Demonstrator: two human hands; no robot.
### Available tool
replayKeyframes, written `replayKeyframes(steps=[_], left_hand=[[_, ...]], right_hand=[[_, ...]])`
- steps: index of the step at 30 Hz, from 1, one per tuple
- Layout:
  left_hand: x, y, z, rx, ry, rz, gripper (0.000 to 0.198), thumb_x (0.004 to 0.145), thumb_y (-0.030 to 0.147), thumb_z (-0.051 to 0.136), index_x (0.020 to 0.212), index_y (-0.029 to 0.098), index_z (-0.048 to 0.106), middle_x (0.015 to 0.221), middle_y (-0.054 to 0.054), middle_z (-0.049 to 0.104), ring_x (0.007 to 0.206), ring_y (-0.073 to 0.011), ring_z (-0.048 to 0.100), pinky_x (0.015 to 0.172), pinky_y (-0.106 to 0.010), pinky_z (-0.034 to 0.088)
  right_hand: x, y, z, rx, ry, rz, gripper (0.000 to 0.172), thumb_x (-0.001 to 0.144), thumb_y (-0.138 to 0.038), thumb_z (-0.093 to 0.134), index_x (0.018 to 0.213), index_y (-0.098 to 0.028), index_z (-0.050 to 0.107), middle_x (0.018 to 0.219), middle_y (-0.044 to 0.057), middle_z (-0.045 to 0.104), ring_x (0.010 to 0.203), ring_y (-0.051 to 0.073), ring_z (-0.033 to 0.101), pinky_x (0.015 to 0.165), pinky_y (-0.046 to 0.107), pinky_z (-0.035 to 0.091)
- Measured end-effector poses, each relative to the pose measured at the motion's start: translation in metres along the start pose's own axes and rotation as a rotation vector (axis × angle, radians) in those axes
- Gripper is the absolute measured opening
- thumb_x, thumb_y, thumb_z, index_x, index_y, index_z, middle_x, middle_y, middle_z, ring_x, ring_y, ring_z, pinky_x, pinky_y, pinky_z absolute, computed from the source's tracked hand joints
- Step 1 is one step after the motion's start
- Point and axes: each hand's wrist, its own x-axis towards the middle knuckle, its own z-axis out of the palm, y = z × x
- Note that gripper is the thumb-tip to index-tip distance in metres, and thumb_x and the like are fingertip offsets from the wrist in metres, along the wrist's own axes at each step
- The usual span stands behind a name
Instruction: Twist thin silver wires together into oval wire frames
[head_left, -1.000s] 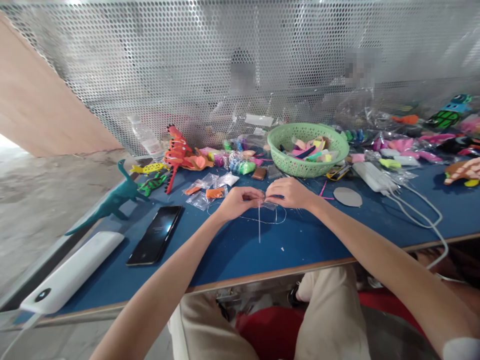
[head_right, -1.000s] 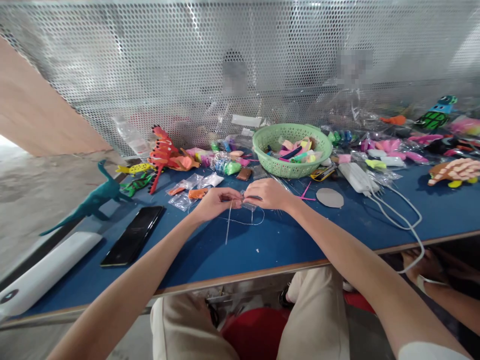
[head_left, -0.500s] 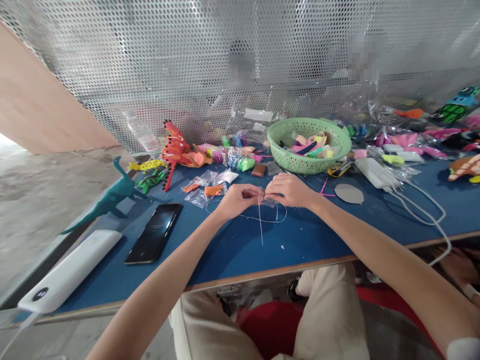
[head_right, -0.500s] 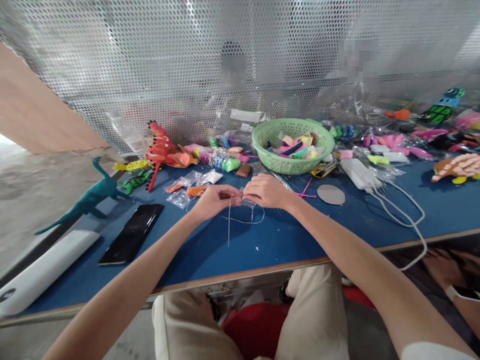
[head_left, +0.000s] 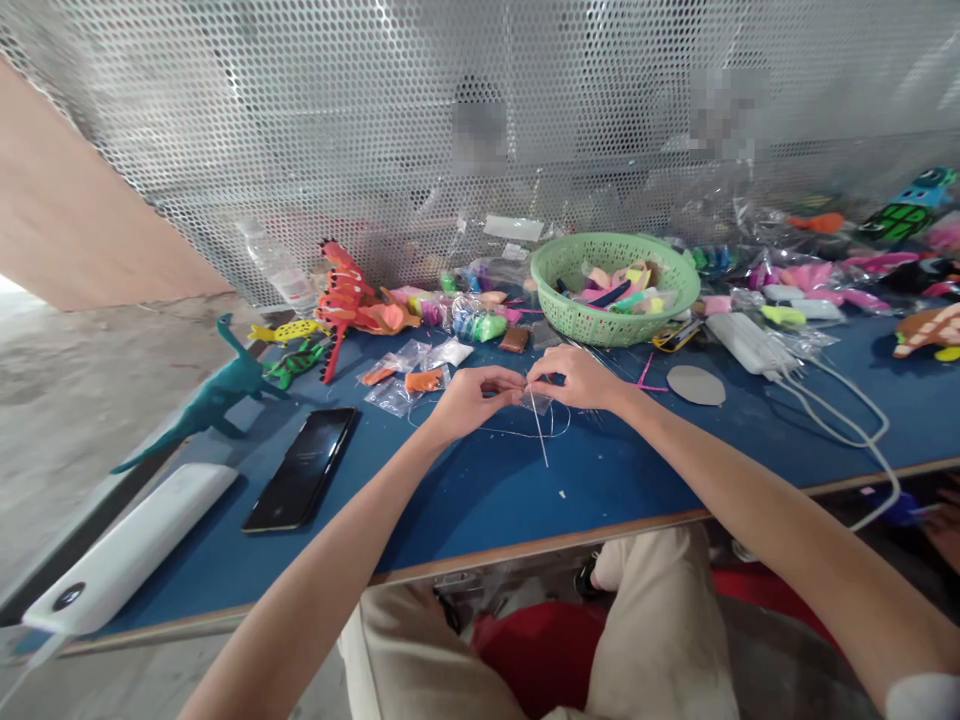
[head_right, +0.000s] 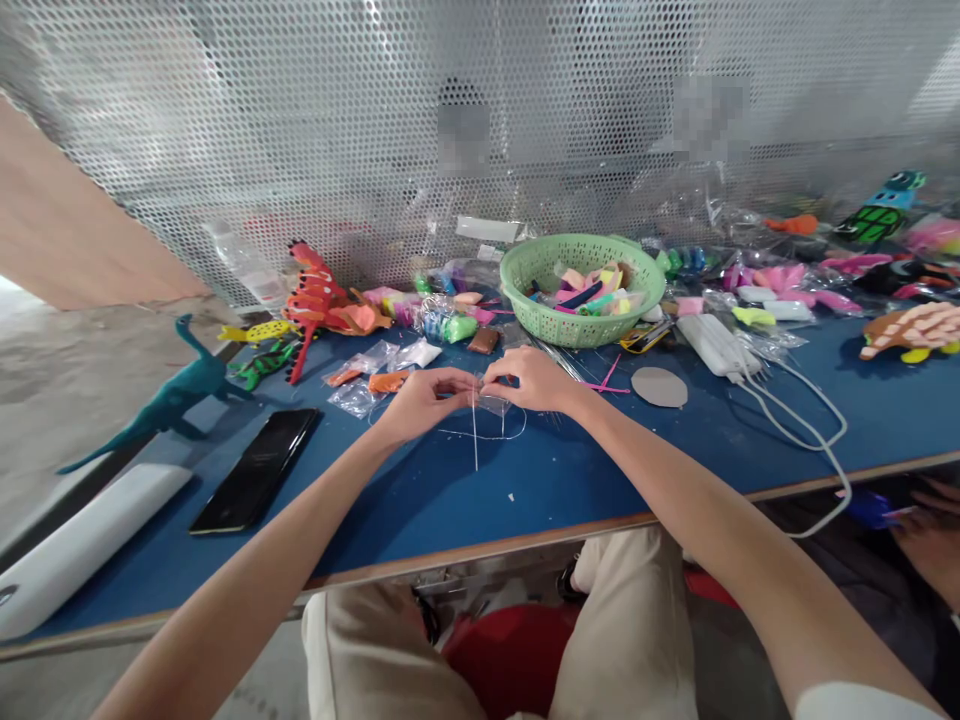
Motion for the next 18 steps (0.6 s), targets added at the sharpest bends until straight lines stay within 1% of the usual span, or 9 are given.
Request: replayKeyframes(steps=[4,7,10,13,16,18], left_hand=[[-0.0004,0.003,-0.0005,0.017,0.002,0.001,0.023,0.085,0.031,0.071,0.104,0.018,0.074,0.095,-0.006,0.077,0.086,-0.0172,0.073,0.085,-0.031,0.059],[-0.0005,0.0044,0.0001,0.007,0.0,0.007,0.025,0.083,0.034,0.073,0.102,0.018,0.075,0.098,-0.007,0.077,0.087,-0.0176,0.072,0.085,-0.032,0.059],[-0.0004,0.0053,0.0005,0.016,0.013,0.013,0.024,0.083,0.035,0.074,0.099,0.018,0.075,0.096,-0.007,0.077,0.086,-0.018,0.072,0.085,-0.032,0.059],[-0.0006,0.0064,0.0002,0.074,0.036,0.019,0.019,0.083,0.034,0.073,0.094,0.019,0.076,0.092,-0.005,0.077,0.083,-0.0175,0.071,0.082,-0.031,0.059],[-0.0016,0.0072,0.0005,0.143,0.052,0.039,0.016,0.084,0.032,0.072,0.092,0.019,0.076,0.087,-0.003,0.076,0.079,-0.0162,0.07,0.079,-0.028,0.058],[-0.0025,0.007,0.0015,0.188,0.065,0.06,0.014,0.085,0.031,0.071,0.091,0.019,0.076,0.085,-0.003,0.076,0.077,-0.0158,0.07,0.076,-0.027,0.058]], right_hand=[[0.0,-0.0003,-0.0008,0.077,-0.001,0.04,0.019,0.095,-0.039,0.062,0.094,-0.024,0.074,0.089,0.001,0.075,0.077,0.017,0.06,0.078,0.032,0.041],[-0.0002,-0.0015,-0.0014,0.108,-0.008,0.042,0.018,0.095,-0.037,0.062,0.094,-0.024,0.074,0.089,0.001,0.075,0.077,0.016,0.06,0.078,0.032,0.042],[-0.0004,-0.0029,-0.001,0.131,0.002,0.04,0.018,0.094,-0.037,0.062,0.093,-0.023,0.074,0.088,0.001,0.075,0.077,0.016,0.061,0.078,0.031,0.043],[-0.0005,-0.0049,0.0006,0.148,0.003,0.066,0.02,0.093,-0.038,0.063,0.091,-0.022,0.075,0.084,0.001,0.073,0.075,0.016,0.061,0.075,0.03,0.043],[0.0001,-0.0065,0.0021,0.181,0.002,0.135,0.021,0.092,-0.038,0.063,0.089,-0.021,0.076,0.082,0.001,0.073,0.073,0.015,0.061,0.073,0.029,0.042],[0.001,-0.0067,0.0019,0.236,-0.027,0.198,0.022,0.091,-0.04,0.064,0.089,-0.021,0.076,0.083,0.002,0.074,0.074,0.015,0.063,0.072,0.028,0.043]])
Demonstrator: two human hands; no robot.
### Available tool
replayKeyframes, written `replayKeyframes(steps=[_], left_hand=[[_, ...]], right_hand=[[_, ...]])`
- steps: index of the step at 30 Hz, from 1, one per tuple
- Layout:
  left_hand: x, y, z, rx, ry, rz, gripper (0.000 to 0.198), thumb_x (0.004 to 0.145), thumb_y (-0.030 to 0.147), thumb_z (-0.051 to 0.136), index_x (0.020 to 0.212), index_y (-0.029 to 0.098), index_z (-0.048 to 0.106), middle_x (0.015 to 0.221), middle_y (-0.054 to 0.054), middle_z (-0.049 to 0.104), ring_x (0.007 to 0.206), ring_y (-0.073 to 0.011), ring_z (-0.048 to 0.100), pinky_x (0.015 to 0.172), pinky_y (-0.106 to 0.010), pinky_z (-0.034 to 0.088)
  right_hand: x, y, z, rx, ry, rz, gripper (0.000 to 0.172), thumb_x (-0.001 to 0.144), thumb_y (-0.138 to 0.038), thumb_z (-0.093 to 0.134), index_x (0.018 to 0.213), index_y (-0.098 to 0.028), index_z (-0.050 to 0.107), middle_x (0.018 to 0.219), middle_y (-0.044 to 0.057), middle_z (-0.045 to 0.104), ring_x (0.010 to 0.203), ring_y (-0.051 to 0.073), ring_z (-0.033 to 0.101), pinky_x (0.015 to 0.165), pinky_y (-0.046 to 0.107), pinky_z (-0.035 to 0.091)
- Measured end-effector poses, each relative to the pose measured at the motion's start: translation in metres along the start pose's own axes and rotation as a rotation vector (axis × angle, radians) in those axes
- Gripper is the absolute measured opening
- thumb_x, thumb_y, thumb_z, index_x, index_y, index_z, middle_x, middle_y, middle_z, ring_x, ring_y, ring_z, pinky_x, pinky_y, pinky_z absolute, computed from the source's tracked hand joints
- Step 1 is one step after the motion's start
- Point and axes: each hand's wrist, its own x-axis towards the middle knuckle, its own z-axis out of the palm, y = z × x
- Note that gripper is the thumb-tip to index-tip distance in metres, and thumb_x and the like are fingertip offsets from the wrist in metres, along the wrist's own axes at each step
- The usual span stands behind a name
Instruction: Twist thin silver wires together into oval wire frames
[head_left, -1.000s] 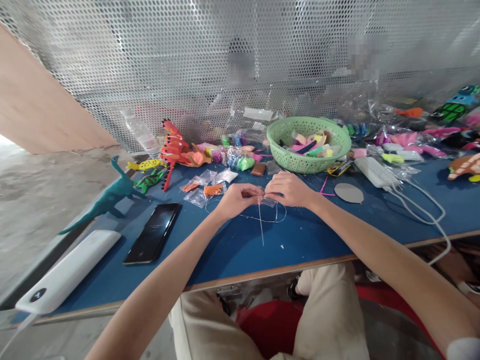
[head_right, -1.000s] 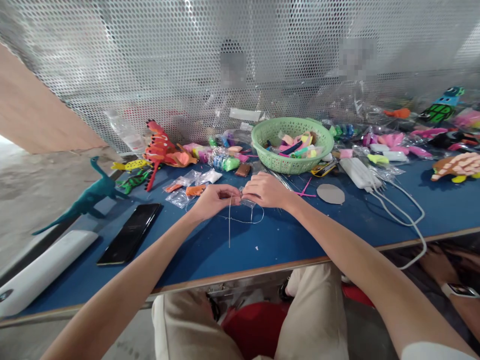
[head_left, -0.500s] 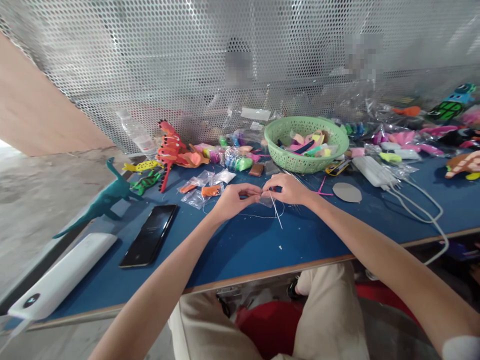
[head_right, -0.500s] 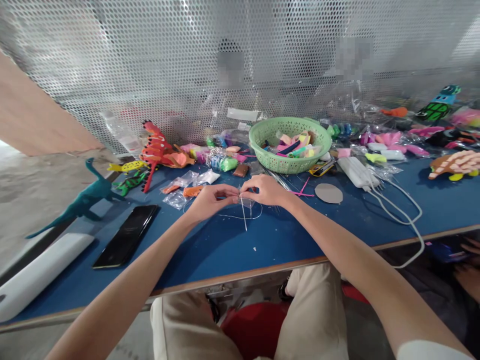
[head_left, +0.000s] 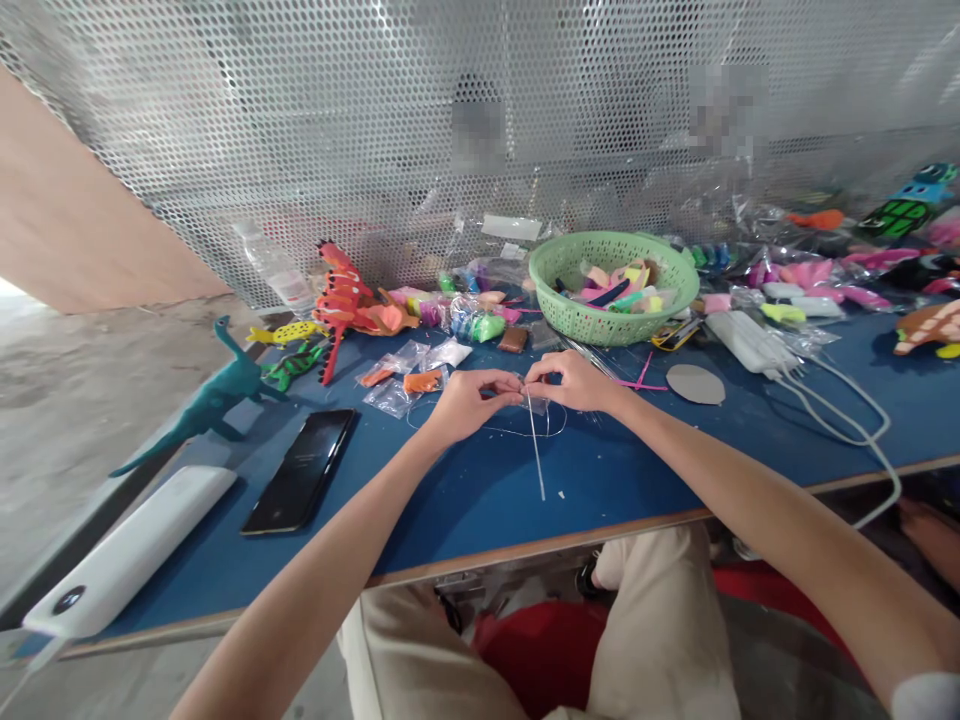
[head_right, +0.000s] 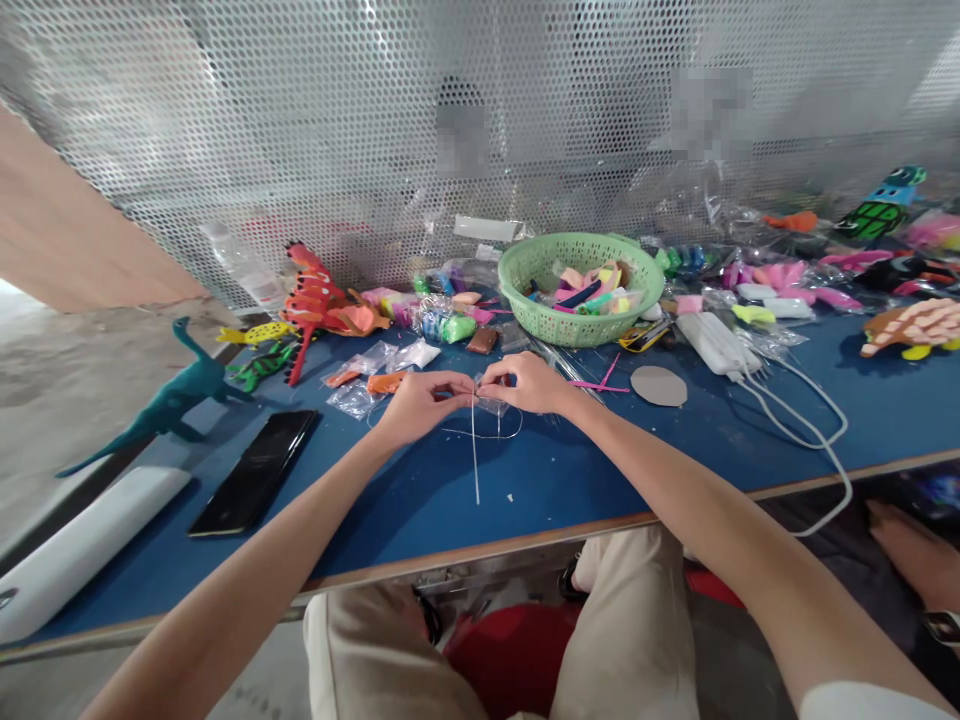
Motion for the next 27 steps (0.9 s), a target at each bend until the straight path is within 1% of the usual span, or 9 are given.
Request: replayKeyframes(steps=[5,11,15,18,20,22,25,27], left_hand=[[-0.002,-0.001,0.003,0.101,0.01,0.075,0.012,0.088,0.029,0.068,0.089,0.02,0.076,0.088,-0.003,0.076,0.077,-0.015,0.068,0.07,-0.024,0.054],[-0.004,-0.001,0.007,0.198,0.058,0.17,0.016,0.092,0.033,0.064,0.092,0.022,0.076,0.088,-0.003,0.075,0.075,-0.0141,0.066,0.07,-0.024,0.051],[-0.003,-0.002,0.009,0.173,0.074,0.17,0.017,0.093,0.035,0.064,0.094,0.023,0.076,0.09,-0.004,0.075,0.077,-0.0148,0.066,0.071,-0.025,0.052],[0.0,-0.004,0.007,0.095,0.075,0.117,0.018,0.091,0.036,0.067,0.097,0.022,0.076,0.096,-0.005,0.075,0.086,-0.0171,0.069,0.075,-0.026,0.054],[0.002,-0.007,0.005,0.069,0.041,0.092,0.019,0.09,0.036,0.067,0.098,0.021,0.076,0.097,-0.006,0.075,0.089,-0.0183,0.069,0.081,-0.028,0.056],[0.003,-0.01,0.003,0.055,0.021,0.088,0.019,0.09,0.037,0.067,0.097,0.021,0.077,0.099,-0.007,0.074,0.091,-0.0187,0.069,0.084,-0.03,0.057],[0.003,-0.014,0.004,-0.038,0.056,0.067,0.022,0.089,0.039,0.067,0.096,0.02,0.076,0.107,-0.008,0.071,0.088,-0.0175,0.07,0.079,-0.031,0.061],[0.003,-0.016,0.005,-0.133,0.071,0.025,0.024,0.089,0.04,0.068,0.096,0.018,0.074,0.108,-0.008,0.07,0.08,-0.0158,0.07,0.074,-0.031,0.064]], right_hand=[[0.002,-0.001,-0.005,0.174,-0.186,0.117,0.027,0.091,-0.043,0.063,0.084,-0.02,0.076,0.08,0.002,0.076,0.072,0.016,0.066,0.072,0.029,0.046],[0.001,0.001,-0.007,0.341,-0.236,0.234,0.025,0.089,-0.042,0.066,0.082,-0.02,0.077,0.08,0.003,0.077,0.075,0.017,0.069,0.076,0.031,0.05],[0.001,0.006,-0.008,0.428,-0.269,0.283,0.028,0.087,-0.046,0.068,0.083,-0.021,0.078,0.082,0.004,0.078,0.083,0.019,0.07,0.085,0.035,0.05],[0.001,0.006,-0.007,0.437,-0.242,0.26,0.033,0.088,-0.05,0.066,0.083,-0.02,0.078,0.083,0.006,0.078,0.083,0.019,0.07,0.085,0.036,0.051],[0.002,0.005,-0.006,0.388,-0.202,0.241,0.035,0.088,-0.051,0.066,0.083,-0.019,0.078,0.084,0.006,0.078,0.079,0.019,0.069,0.081,0.034,0.051],[0.003,0.003,-0.005,0.307,-0.169,0.225,0.033,0.089,-0.048,0.065,0.084,-0.018,0.078,0.085,0.005,0.077,0.076,0.017,0.068,0.075,0.031,0.049],[0.003,-0.001,-0.004,0.186,-0.089,0.201,0.03,0.092,-0.042,0.061,0.085,-0.018,0.078,0.082,0.004,0.076,0.071,0.015,0.064,0.067,0.028,0.045],[0.002,-0.004,-0.005,0.127,0.021,0.179,0.03,0.094,-0.04,0.059,0.087,-0.017,0.077,0.082,0.004,0.075,0.069,0.014,0.062,0.064,0.028,0.043]])
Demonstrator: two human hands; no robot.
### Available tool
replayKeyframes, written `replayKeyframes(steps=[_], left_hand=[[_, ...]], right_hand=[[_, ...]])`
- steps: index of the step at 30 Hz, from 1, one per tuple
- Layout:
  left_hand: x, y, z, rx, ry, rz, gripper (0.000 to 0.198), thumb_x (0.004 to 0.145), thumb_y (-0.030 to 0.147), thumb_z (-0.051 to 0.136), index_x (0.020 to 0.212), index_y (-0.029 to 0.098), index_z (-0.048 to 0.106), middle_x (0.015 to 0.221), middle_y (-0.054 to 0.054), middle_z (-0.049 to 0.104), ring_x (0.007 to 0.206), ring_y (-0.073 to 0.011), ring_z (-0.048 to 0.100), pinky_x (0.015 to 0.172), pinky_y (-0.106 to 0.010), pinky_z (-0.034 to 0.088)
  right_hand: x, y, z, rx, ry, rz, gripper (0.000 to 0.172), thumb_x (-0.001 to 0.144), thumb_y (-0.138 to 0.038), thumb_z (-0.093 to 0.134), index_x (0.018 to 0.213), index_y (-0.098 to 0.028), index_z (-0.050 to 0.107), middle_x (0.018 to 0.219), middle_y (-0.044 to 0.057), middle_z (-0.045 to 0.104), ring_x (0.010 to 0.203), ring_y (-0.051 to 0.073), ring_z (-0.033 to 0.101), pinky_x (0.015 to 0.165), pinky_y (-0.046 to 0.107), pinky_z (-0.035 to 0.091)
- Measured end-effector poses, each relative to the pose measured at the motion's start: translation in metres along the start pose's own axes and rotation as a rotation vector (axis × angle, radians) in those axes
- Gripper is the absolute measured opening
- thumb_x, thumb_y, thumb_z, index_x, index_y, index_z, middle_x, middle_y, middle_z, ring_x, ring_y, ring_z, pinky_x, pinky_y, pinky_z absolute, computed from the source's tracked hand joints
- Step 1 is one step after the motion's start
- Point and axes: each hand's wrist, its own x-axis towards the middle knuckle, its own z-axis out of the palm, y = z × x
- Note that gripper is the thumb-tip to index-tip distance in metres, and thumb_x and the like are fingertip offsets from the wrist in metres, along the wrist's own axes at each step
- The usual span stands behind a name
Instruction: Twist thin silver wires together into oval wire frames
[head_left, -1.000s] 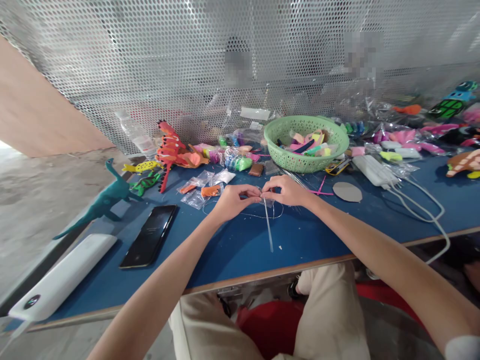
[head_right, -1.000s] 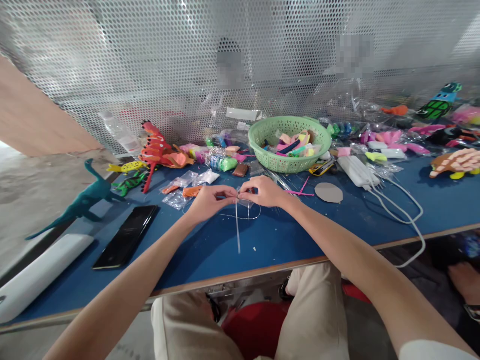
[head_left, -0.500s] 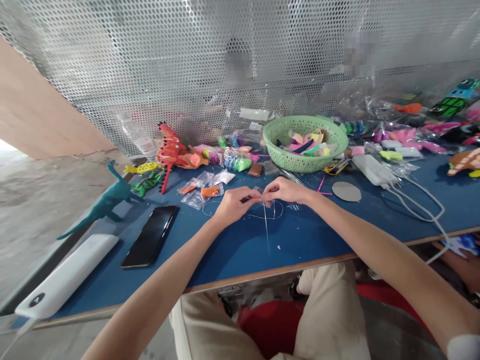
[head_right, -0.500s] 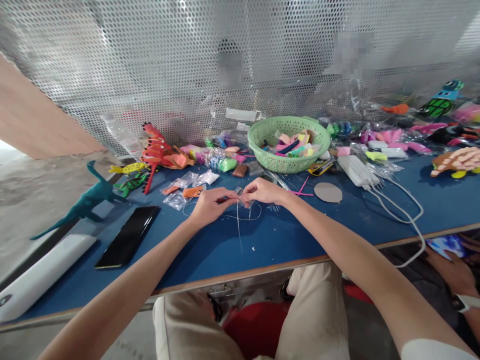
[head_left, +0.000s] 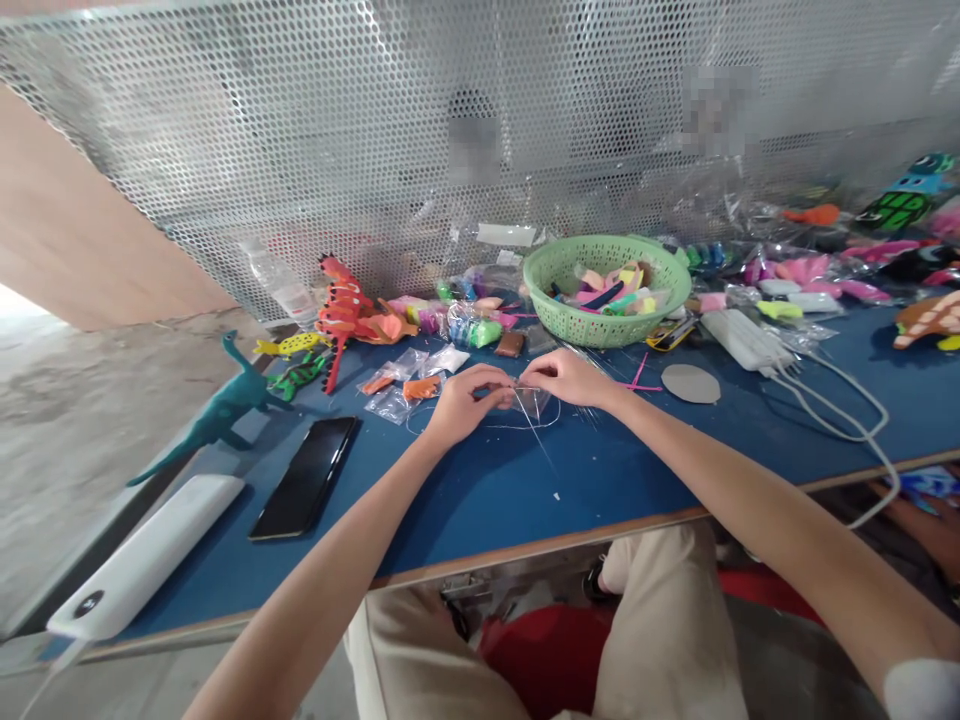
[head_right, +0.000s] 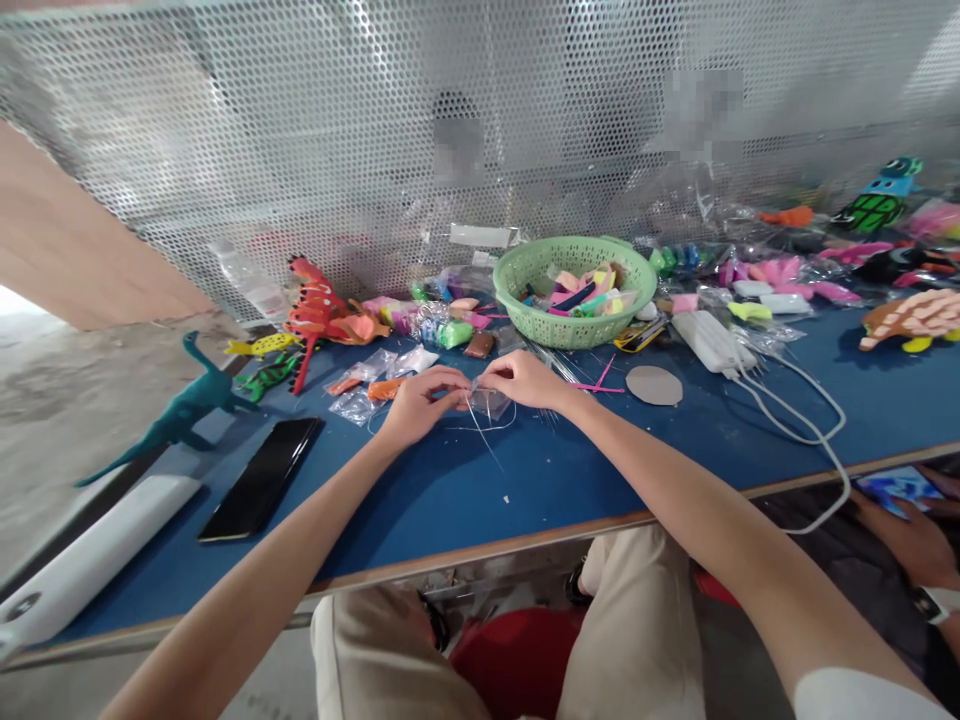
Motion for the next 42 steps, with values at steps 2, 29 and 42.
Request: replayKeyframes(steps=[2,29,42], left_hand=[[-0.001,-0.002,0.001,-0.072,0.013,-0.04,0.025,0.088,0.04,0.068,0.096,0.017,0.073,0.104,-0.008,0.07,0.075,-0.015,0.07,0.074,-0.032,0.065],[-0.001,0.0,-0.005,0.139,0.015,0.018,0.022,0.089,0.034,0.068,0.103,0.02,0.076,0.103,-0.007,0.077,0.094,-0.0186,0.072,0.09,-0.033,0.059],[-0.002,-0.004,-0.002,0.258,0.139,0.15,0.016,0.089,0.032,0.07,0.098,0.021,0.076,0.093,-0.005,0.076,0.084,-0.0167,0.072,0.073,-0.027,0.061]], right_hand=[[-0.002,-0.003,-0.001,-0.032,0.112,-0.062,0.028,0.094,-0.039,0.059,0.095,-0.018,0.076,0.087,0.005,0.075,0.07,0.014,0.061,0.064,0.028,0.044],[-0.003,0.0,0.014,-0.535,0.128,-0.429,0.024,0.097,-0.02,0.052,0.096,-0.02,0.076,0.102,0.006,0.078,0.091,0.022,0.07,0.083,0.035,0.052],[-0.003,0.009,0.02,-0.484,0.176,-0.504,0.028,0.102,-0.025,0.05,0.116,-0.02,0.074,0.113,0.007,0.076,0.1,0.023,0.072,0.089,0.04,0.055]])
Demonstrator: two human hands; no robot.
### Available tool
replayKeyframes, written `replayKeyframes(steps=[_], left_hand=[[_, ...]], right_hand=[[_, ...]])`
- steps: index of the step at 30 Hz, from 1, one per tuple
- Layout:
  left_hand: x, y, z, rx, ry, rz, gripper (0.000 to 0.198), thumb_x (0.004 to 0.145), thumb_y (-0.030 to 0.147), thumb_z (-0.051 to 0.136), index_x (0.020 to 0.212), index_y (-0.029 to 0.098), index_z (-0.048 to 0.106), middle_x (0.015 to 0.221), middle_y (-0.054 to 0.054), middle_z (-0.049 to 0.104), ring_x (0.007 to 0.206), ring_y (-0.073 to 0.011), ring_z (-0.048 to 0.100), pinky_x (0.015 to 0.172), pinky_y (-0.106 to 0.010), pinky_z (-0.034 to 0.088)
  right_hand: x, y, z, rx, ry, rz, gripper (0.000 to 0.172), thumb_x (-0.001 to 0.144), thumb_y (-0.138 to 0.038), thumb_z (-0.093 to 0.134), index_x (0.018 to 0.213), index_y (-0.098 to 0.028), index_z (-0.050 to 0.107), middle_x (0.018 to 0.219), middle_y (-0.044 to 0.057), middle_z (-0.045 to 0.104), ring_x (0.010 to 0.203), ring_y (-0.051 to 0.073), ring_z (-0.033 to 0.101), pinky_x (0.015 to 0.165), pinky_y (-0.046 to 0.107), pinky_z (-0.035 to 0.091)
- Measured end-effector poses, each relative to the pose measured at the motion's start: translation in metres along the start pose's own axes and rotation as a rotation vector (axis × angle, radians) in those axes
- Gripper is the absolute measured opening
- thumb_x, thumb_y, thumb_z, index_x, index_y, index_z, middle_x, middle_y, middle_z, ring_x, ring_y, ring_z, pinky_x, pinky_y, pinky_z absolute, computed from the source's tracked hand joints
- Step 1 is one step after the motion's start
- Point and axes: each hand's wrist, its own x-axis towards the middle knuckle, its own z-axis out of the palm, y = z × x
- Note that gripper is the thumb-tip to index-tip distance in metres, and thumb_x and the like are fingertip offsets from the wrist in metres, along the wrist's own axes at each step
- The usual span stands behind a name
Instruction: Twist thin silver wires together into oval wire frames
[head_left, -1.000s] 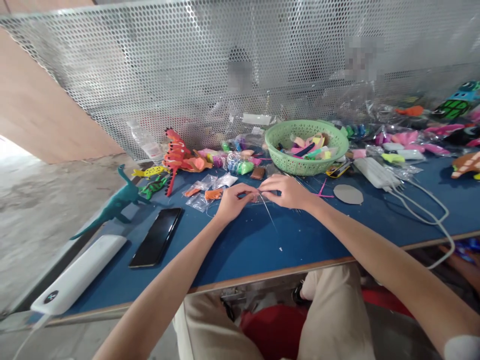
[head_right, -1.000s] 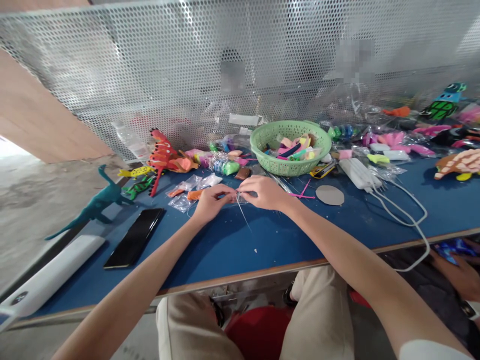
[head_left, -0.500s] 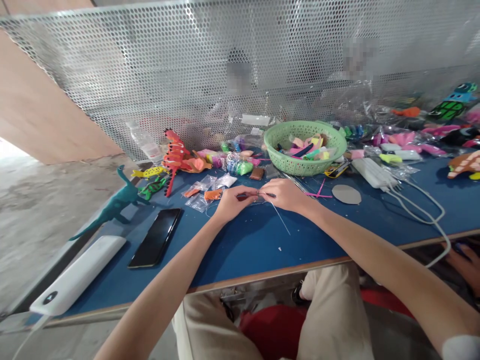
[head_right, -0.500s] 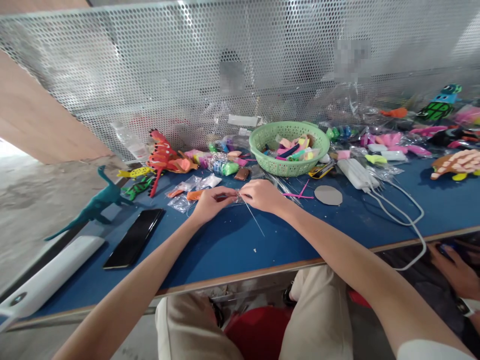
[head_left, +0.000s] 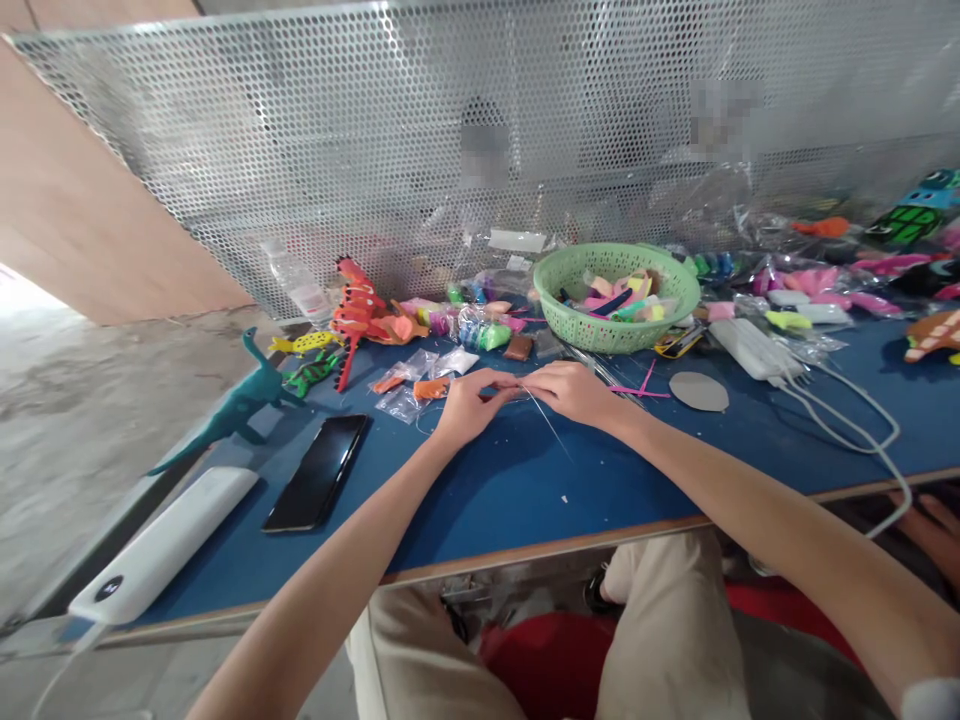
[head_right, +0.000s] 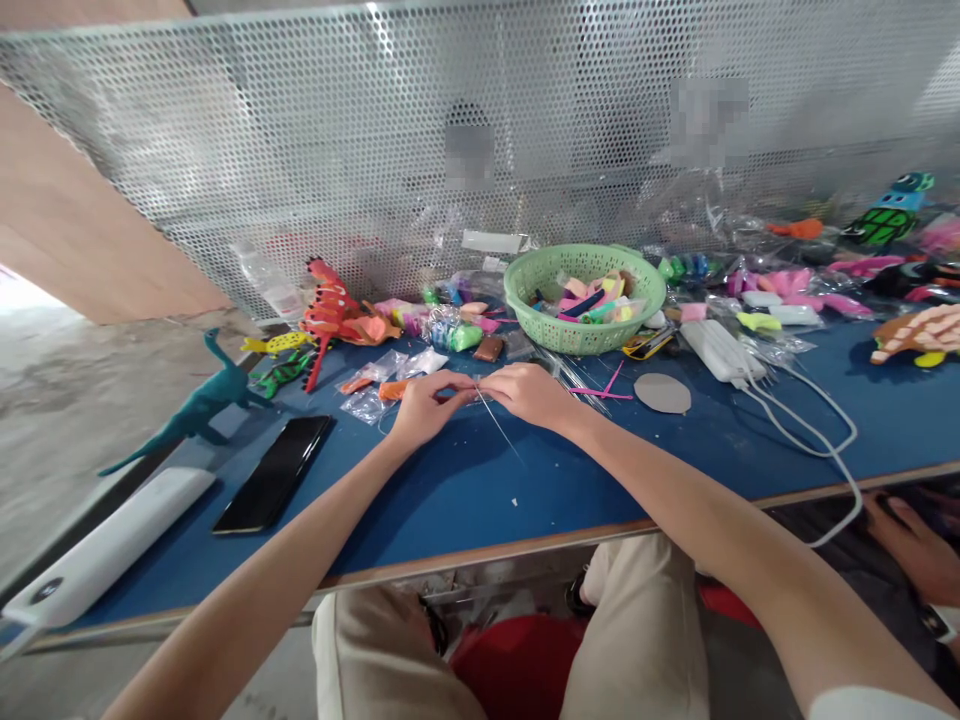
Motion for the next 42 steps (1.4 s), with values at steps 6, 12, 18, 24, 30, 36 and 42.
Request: replayKeyframes(steps=[6,12,18,24,30,36,42], left_hand=[[0.0,0.001,0.001,0.014,0.024,0.068,0.012,0.09,0.028,0.068,0.096,0.02,0.075,0.091,-0.006,0.075,0.083,-0.0158,0.07,0.073,-0.026,0.06],[-0.003,0.003,0.003,0.019,0.039,0.083,0.013,0.091,0.027,0.068,0.099,0.02,0.075,0.09,-0.006,0.073,0.081,-0.0144,0.068,0.067,-0.023,0.058],[-0.003,0.007,0.007,0.035,0.064,0.094,0.015,0.092,0.03,0.067,0.098,0.02,0.075,0.089,-0.006,0.072,0.078,-0.0144,0.067,0.064,-0.023,0.057],[0.0,0.007,0.004,0.027,-0.006,0.038,0.017,0.091,0.034,0.067,0.096,0.02,0.075,0.091,-0.005,0.073,0.08,-0.0159,0.069,0.069,-0.025,0.058],[0.002,0.001,0.001,-0.017,-0.071,-0.04,0.019,0.09,0.037,0.067,0.096,0.021,0.074,0.097,-0.006,0.074,0.088,-0.0177,0.07,0.075,-0.028,0.058],[0.0,0.0,0.003,-0.069,-0.086,-0.124,0.02,0.09,0.038,0.067,0.099,0.022,0.073,0.093,-0.003,0.076,0.086,-0.0177,0.072,0.075,-0.028,0.059],[0.0,-0.002,0.003,-0.208,-0.075,-0.17,0.02,0.089,0.035,0.067,0.1,0.019,0.073,0.092,-0.005,0.077,0.082,-0.018,0.073,0.078,-0.03,0.06]], right_hand=[[-0.001,-0.001,-0.001,-0.019,0.035,-0.01,0.026,0.102,-0.027,0.051,0.111,-0.02,0.075,0.105,0.005,0.078,0.093,0.021,0.072,0.084,0.037,0.051],[0.004,-0.012,-0.003,-0.138,0.045,0.085,0.024,0.1,-0.027,0.054,0.095,-0.019,0.077,0.083,0.007,0.076,0.08,0.019,0.064,0.087,0.039,0.038],[0.006,-0.012,-0.007,-0.108,0.029,0.181,0.018,0.096,-0.025,0.061,0.091,-0.022,0.077,0.084,0.005,0.073,0.09,0.02,0.061,0.092,0.042,0.028],[0.007,-0.01,-0.014,0.002,-0.09,0.171,0.022,0.098,-0.023,0.056,0.089,-0.022,0.076,0.09,0.005,0.074,0.096,0.021,0.061,0.092,0.04,0.027],[0.009,-0.007,-0.021,-0.153,-0.178,0.02,0.018,0.096,-0.021,0.056,0.1,-0.02,0.074,0.087,0.006,0.073,0.091,0.02,0.06,0.091,0.038,0.028],[0.01,-0.007,-0.019,-0.331,-0.18,-0.036,0.017,0.098,-0.027,0.057,0.096,-0.019,0.072,0.086,0.006,0.075,0.091,0.022,0.059,0.092,0.04,0.028],[0.01,-0.012,-0.022,-0.387,-0.112,-0.055,0.016,0.096,-0.032,0.061,0.097,-0.02,0.072,0.089,0.006,0.076,0.09,0.024,0.059,0.09,0.04,0.03]])
